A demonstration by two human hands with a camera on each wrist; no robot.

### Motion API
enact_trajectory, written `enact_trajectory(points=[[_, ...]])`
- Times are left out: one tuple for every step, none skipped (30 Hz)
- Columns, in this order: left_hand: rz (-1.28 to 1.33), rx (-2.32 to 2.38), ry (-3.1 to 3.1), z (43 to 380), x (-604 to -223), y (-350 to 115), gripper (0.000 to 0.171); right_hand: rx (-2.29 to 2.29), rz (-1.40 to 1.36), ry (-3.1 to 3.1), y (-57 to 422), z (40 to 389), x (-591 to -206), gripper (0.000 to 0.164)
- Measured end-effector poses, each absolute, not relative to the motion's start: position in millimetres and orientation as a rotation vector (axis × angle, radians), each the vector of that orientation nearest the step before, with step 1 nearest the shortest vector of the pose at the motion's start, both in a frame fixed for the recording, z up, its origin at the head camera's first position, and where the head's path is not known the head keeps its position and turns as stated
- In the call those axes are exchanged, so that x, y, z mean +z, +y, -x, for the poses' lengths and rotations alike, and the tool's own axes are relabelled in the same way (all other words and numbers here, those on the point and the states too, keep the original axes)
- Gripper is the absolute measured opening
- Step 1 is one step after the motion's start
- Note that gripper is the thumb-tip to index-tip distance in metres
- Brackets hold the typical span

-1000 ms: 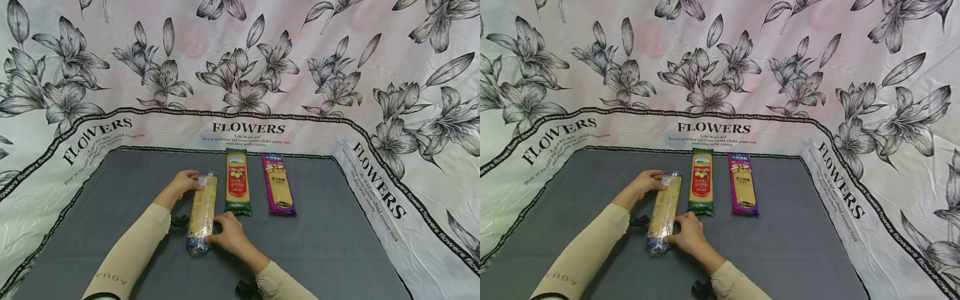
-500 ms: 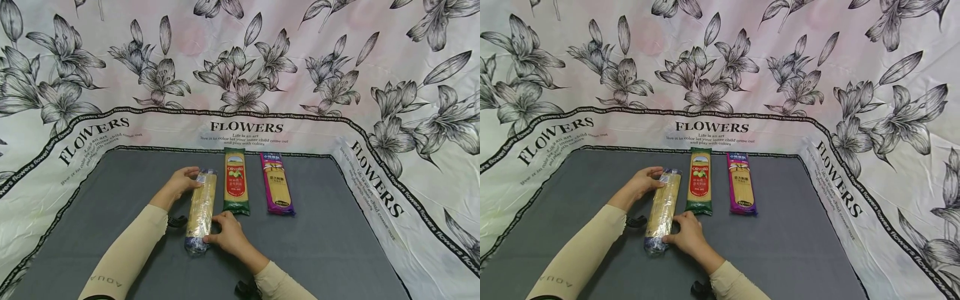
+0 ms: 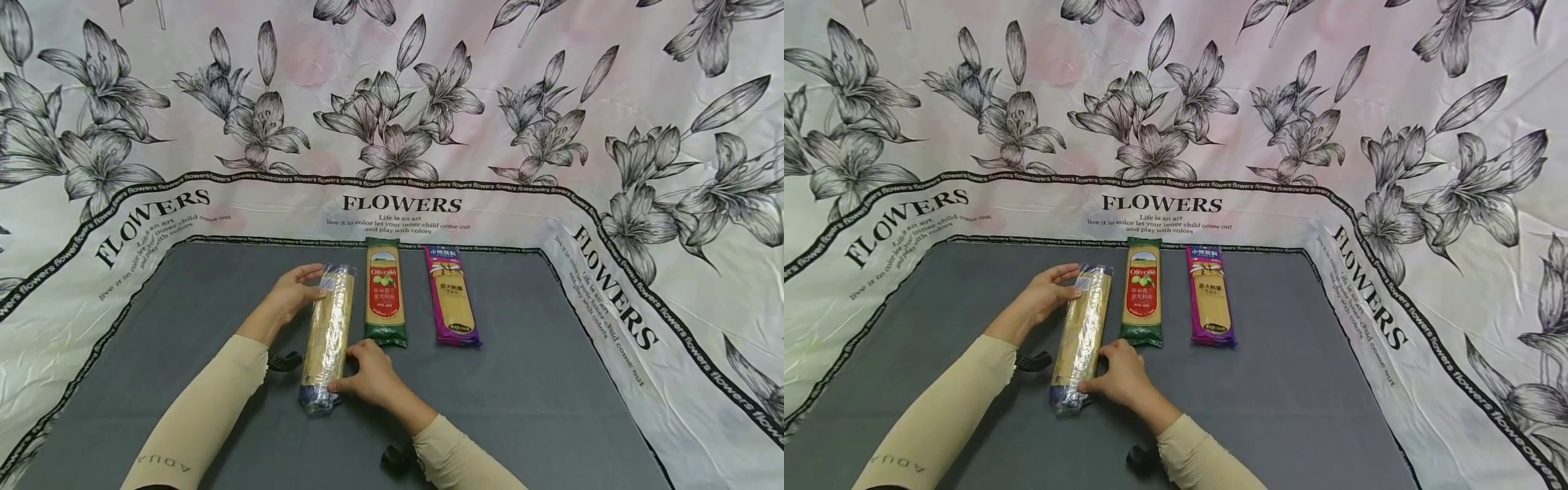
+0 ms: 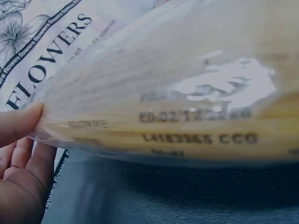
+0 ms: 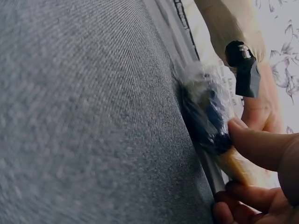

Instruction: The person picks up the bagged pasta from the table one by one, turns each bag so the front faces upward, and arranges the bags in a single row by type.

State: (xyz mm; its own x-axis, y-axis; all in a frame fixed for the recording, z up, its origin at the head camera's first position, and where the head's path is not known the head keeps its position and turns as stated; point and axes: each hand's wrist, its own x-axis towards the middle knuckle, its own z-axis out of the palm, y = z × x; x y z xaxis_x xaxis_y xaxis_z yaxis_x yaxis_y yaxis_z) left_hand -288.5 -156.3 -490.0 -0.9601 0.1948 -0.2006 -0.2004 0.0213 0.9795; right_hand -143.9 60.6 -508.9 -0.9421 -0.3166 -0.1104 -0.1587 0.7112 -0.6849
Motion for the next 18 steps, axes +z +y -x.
enact_trajectory(points=[[0.015, 2.02, 2.027, 289, -489, -157, 0.074, -1.085, 0.362, 2.681, 60, 145, -510, 0.07], [0.026, 2.027, 2.023, 290, -488, -158, 0.074, -1.13, 0.345, 2.66, 60, 145, -510, 0.069], [0.041, 2.039, 2.016, 291, -487, -158, 0.074, -1.184, 0.319, 2.631, 60, 146, -511, 0.069], [0.05, 2.048, 2.009, 292, -486, -157, 0.074, -1.244, 0.292, 2.599, 60, 146, -511, 0.067], [0.063, 2.066, 1.995, 293, -484, -157, 0.074, -1.31, 0.271, 2.558, 60, 146, -512, 0.066], [0.079, 2.085, 1.981, 294, -483, -155, 0.074, -1.383, 0.264, 2.51, 60, 147, -512, 0.066], [0.093, 2.109, 1.962, 295, -482, -154, 0.073, -1.459, 0.254, 2.455, 60, 147, -512, 0.065], [0.109, 2.138, 1.938, 296, -480, -153, 0.073, -1.533, 0.262, 2.404, 60, 148, -512, 0.064], [0.125, 2.162, 1.921, 296, -479, -152, 0.072, -1.606, 0.262, 2.344, 60, 148, -512, 0.063], [0.137, 2.181, 1.907, 297, -478, -152, 0.072, -1.674, 0.267, 2.286, 60, 149, -512, 0.063], [0.154, 2.203, 1.892, 297, -477, -151, 0.071, -1.741, 0.271, 2.222, 60, 149, -513, 0.063], [0.169, 2.221, 1.879, 298, -476, -151, 0.071, -1.793, 0.269, 2.174, 60, 150, -513, 0.063], [0.177, 2.232, 1.873, 298, -475, -150, 0.071, -1.841, 0.264, 2.129, 61, 150, -513, 0.063], [0.185, 2.237, 1.871, 298, -474, -150, 0.071, -1.881, 0.262, 2.092, 62, 151, -514, 0.064], [0.187, 2.239, 1.871, 298, -473, -150, 0.072, -1.914, 0.248, 2.059, 62, 151, -514, 0.065], [0.186, 2.239, 1.867, 298, -473, -149, 0.073, -1.941, 0.243, 2.036, 63, 152, -515, 0.065], [0.183, 2.236, 1.864, 299, -472, -149, 0.073, -1.963, 0.231, 2.012, 64, 152, -515, 0.066], [0.176, 2.226, 1.865, 299, -472, -149, 0.073, -1.979, 0.222, 1.999, 66, 152, -516, 0.067]])
